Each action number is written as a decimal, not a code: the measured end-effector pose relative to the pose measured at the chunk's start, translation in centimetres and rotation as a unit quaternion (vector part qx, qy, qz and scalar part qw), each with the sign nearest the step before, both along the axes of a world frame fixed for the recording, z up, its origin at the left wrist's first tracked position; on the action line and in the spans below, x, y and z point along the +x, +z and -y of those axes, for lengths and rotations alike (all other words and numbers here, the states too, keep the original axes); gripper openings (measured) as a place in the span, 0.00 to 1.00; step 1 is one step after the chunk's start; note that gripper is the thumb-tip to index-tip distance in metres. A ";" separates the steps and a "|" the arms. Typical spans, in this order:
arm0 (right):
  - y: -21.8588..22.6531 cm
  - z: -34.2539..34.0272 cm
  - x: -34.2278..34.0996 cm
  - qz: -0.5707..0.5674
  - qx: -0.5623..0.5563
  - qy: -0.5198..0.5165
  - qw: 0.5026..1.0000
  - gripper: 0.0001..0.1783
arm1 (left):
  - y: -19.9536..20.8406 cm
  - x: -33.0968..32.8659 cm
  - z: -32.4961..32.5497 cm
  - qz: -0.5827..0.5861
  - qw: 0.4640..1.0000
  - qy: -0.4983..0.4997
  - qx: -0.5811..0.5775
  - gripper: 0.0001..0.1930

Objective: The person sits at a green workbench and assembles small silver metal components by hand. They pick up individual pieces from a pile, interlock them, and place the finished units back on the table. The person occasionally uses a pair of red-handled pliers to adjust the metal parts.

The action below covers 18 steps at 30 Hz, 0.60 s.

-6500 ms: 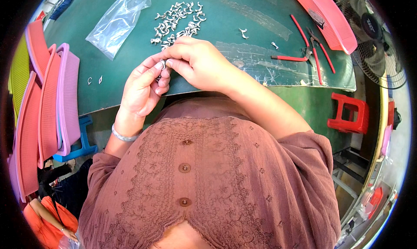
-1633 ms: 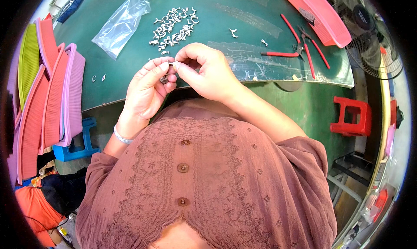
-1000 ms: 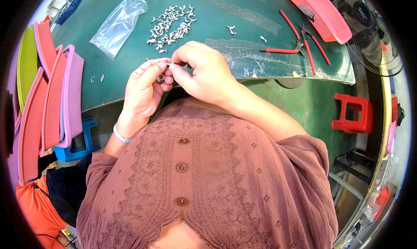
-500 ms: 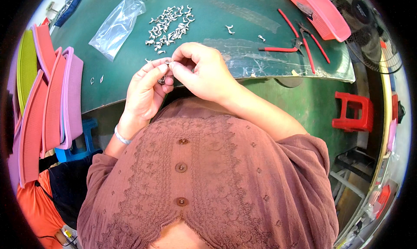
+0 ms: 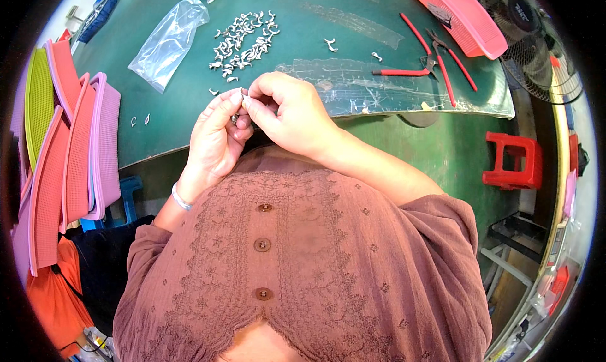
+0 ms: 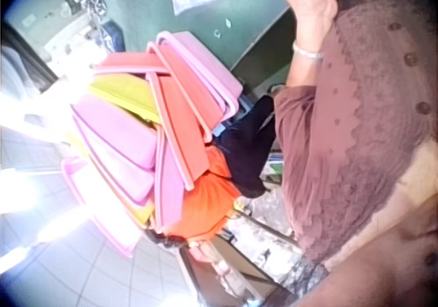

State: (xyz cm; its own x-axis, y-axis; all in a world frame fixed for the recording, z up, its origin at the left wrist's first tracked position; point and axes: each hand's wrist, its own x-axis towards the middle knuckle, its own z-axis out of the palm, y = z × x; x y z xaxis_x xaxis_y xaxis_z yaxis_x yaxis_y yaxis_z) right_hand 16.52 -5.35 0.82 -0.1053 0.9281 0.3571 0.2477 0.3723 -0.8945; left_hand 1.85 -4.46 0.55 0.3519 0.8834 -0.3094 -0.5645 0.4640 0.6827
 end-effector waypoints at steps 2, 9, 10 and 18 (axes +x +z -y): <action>-0.1 0.0 0.1 0.031 0.031 -0.001 0.999 0.04 | -0.1 0.0 0.0 -0.006 1.000 -0.013 0.012 0.06; 0.5 0.1 0.5 0.151 0.073 -0.012 0.986 0.06 | -0.6 -0.6 -0.5 0.028 0.997 -0.072 -0.004 0.04; 0.5 0.1 0.5 0.165 0.073 -0.014 0.983 0.06 | -0.6 -0.7 -0.5 0.025 0.997 -0.072 -0.009 0.04; 1.0 -0.6 1.8 0.052 -0.064 0.049 0.995 0.06 | -0.7 -0.9 -0.6 0.027 0.996 -0.087 -0.006 0.04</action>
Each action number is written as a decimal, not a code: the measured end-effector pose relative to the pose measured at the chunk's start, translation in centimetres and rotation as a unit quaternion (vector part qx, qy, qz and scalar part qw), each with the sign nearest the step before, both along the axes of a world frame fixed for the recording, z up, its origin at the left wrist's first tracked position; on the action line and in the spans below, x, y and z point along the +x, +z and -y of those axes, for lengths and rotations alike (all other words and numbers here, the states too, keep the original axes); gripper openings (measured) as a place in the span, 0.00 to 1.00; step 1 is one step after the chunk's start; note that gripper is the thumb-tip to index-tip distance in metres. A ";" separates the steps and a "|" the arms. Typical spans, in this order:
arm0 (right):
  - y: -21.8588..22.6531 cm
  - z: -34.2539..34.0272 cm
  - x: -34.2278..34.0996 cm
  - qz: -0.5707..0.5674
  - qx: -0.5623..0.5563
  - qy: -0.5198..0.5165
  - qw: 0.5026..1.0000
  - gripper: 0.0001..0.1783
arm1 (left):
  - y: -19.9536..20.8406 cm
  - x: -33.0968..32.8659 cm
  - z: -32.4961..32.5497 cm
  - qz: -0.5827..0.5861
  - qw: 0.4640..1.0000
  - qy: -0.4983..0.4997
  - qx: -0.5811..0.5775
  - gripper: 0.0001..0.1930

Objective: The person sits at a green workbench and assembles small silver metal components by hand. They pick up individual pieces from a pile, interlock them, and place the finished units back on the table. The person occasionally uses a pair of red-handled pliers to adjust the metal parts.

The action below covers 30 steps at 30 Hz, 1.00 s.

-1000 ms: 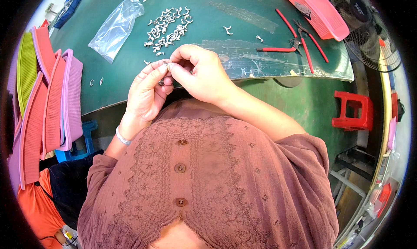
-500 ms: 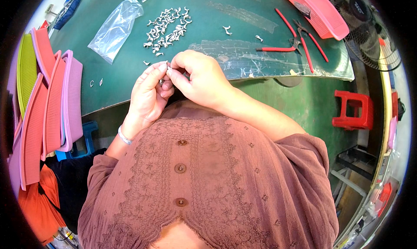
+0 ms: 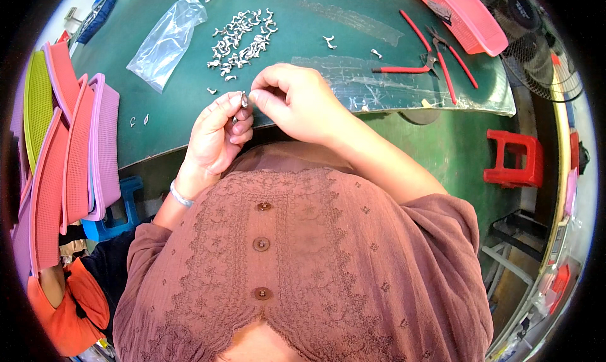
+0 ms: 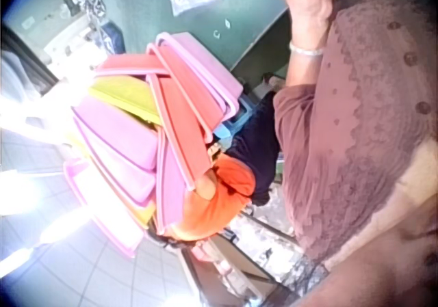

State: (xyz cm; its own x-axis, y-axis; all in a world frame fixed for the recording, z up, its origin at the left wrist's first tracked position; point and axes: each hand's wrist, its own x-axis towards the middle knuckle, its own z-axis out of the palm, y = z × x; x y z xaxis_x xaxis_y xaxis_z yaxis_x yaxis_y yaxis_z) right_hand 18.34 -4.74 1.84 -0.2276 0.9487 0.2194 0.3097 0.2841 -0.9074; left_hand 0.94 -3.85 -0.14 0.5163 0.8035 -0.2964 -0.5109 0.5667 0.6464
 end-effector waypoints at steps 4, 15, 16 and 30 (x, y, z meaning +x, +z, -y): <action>-0.2 -0.5 0.4 -0.079 -0.089 0.019 0.993 0.06 | 0.1 0.2 0.1 -0.029 0.999 0.001 0.027 0.03; 0.3 -0.6 0.5 -0.091 -0.135 0.046 0.986 0.06 | 0.2 0.4 0.4 -0.108 0.989 0.005 0.098 0.04; 0.3 -0.6 0.5 -0.094 -0.138 0.046 0.985 0.06 | 0.3 0.5 0.4 -0.115 0.988 0.006 0.100 0.04; 0.3 -0.8 0.8 -0.096 -0.179 0.058 0.977 0.05 | 0.4 0.4 0.5 -0.148 0.981 0.002 0.124 0.04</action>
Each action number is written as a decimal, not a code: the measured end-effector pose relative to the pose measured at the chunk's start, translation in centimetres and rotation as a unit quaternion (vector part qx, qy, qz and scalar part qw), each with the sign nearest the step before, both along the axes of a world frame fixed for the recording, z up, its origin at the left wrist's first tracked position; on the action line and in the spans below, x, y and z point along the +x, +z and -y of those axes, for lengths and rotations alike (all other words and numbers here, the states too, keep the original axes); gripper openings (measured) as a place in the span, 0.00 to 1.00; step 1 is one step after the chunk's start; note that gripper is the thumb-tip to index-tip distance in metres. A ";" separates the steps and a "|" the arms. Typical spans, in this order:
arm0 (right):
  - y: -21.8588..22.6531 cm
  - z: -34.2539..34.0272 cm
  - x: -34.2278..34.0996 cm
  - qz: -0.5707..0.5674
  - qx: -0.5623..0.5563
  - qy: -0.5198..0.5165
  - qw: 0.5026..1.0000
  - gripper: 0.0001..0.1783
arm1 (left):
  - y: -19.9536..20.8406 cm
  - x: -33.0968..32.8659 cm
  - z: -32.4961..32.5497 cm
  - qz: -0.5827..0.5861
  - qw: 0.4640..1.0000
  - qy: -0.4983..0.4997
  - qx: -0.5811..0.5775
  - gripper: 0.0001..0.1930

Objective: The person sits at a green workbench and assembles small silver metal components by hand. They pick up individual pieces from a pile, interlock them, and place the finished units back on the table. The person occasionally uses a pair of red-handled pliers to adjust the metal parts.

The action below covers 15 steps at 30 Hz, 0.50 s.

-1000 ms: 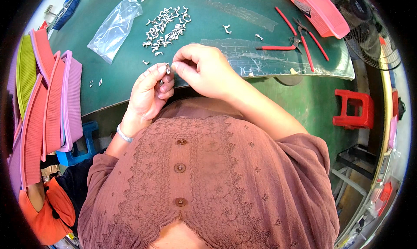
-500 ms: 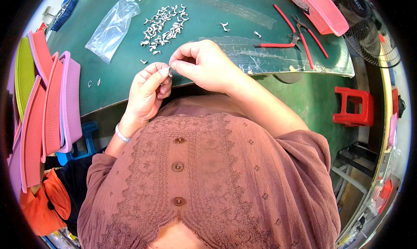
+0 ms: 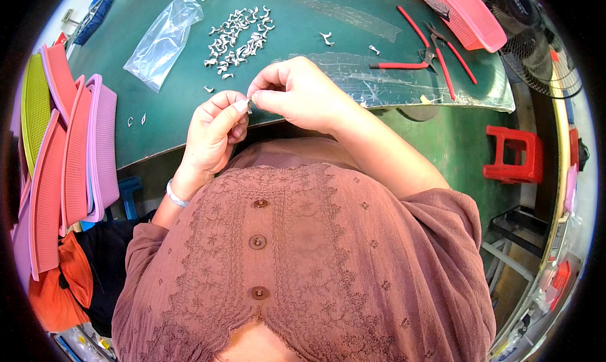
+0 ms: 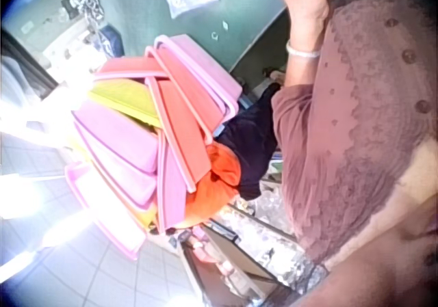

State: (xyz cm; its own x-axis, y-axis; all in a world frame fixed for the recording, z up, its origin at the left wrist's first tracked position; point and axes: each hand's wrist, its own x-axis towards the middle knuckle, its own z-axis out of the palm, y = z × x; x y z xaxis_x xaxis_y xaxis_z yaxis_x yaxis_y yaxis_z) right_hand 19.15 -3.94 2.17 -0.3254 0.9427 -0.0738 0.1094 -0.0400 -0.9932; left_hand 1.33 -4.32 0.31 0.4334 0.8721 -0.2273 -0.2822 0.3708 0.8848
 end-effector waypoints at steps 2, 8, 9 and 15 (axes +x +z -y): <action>0.1 0.0 0.1 -0.021 -0.025 0.004 0.999 0.05 | 0.0 -0.1 0.0 0.002 1.000 -0.001 0.000 0.04; 0.1 0.0 0.2 -0.053 -0.069 0.002 0.996 0.05 | 0.1 -0.1 0.0 -0.002 1.000 -0.007 0.005 0.04; 0.1 0.0 0.2 -0.051 -0.067 0.003 0.996 0.05 | 0.1 -0.1 0.0 -0.002 1.000 -0.007 0.003 0.04; 0.1 0.0 0.3 -0.049 -0.066 0.010 0.997 0.05 | 0.1 -0.2 0.0 -0.018 1.000 -0.015 0.015 0.05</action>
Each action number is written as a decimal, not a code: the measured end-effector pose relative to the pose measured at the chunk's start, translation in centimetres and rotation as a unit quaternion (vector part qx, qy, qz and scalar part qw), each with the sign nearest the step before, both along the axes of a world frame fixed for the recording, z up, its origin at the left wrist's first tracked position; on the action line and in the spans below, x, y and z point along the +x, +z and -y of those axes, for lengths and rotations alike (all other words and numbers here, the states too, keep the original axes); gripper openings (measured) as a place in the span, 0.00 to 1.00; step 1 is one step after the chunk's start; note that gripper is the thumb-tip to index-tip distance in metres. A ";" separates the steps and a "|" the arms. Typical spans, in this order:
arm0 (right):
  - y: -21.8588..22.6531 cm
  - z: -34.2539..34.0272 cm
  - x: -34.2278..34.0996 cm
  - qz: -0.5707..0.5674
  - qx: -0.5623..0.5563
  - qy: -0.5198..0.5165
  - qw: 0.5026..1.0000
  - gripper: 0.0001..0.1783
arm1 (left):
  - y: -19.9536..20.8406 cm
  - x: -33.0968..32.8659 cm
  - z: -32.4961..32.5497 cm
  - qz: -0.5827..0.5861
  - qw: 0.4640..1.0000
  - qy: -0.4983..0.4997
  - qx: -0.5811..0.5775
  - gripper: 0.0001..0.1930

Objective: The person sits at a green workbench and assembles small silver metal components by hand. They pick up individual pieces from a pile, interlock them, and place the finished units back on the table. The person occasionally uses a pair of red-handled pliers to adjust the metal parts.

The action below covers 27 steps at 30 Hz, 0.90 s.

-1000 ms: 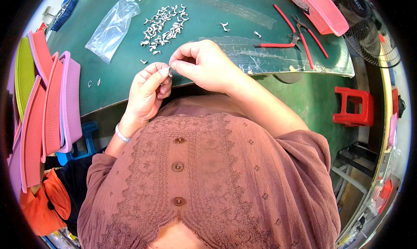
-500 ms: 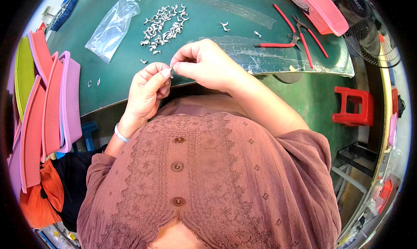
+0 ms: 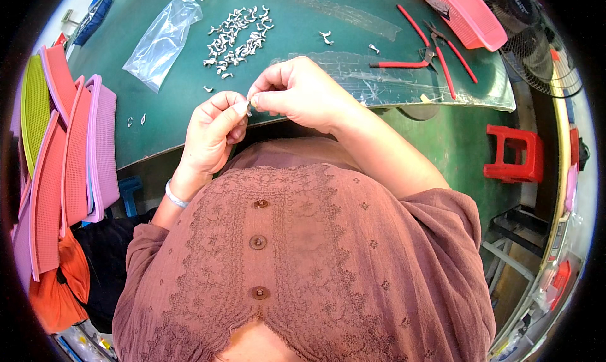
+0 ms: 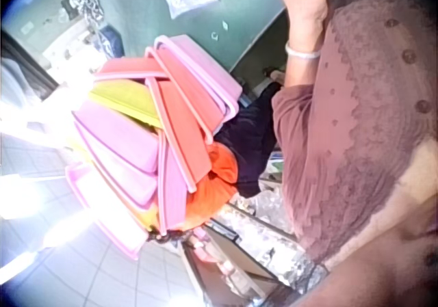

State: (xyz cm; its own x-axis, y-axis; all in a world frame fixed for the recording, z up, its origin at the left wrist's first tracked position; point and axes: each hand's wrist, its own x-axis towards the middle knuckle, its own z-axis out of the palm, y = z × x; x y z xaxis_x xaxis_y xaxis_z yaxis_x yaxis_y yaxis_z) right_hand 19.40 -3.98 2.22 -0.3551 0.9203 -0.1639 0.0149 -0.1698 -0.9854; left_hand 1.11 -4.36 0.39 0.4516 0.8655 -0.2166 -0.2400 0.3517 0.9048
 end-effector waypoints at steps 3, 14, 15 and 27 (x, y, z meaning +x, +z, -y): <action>0.0 0.0 0.0 0.005 0.005 0.003 1.000 0.05 | 0.0 -0.1 0.0 -0.012 1.000 -0.009 0.015 0.04; -0.2 0.0 0.2 0.033 0.036 0.014 0.999 0.07 | 0.4 -0.1 0.1 -0.024 0.999 -0.026 0.018 0.03; -0.2 0.0 0.3 0.035 0.035 0.016 0.999 0.08 | 0.4 -0.1 0.0 -0.025 0.999 -0.027 0.021 0.03; -0.2 -0.1 0.1 0.033 0.013 0.002 0.999 0.07 | -0.4 -0.3 -0.4 0.017 0.999 -0.036 0.003 0.05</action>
State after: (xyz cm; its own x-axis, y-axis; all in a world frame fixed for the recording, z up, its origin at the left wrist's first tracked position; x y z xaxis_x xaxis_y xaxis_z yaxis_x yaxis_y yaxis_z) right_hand 19.46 -3.88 2.03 -0.3471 0.9235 -0.1630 0.0811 -0.1436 -0.9863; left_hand 0.85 -3.95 -0.06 0.5197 0.8319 -0.1944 -0.2457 0.3634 0.8986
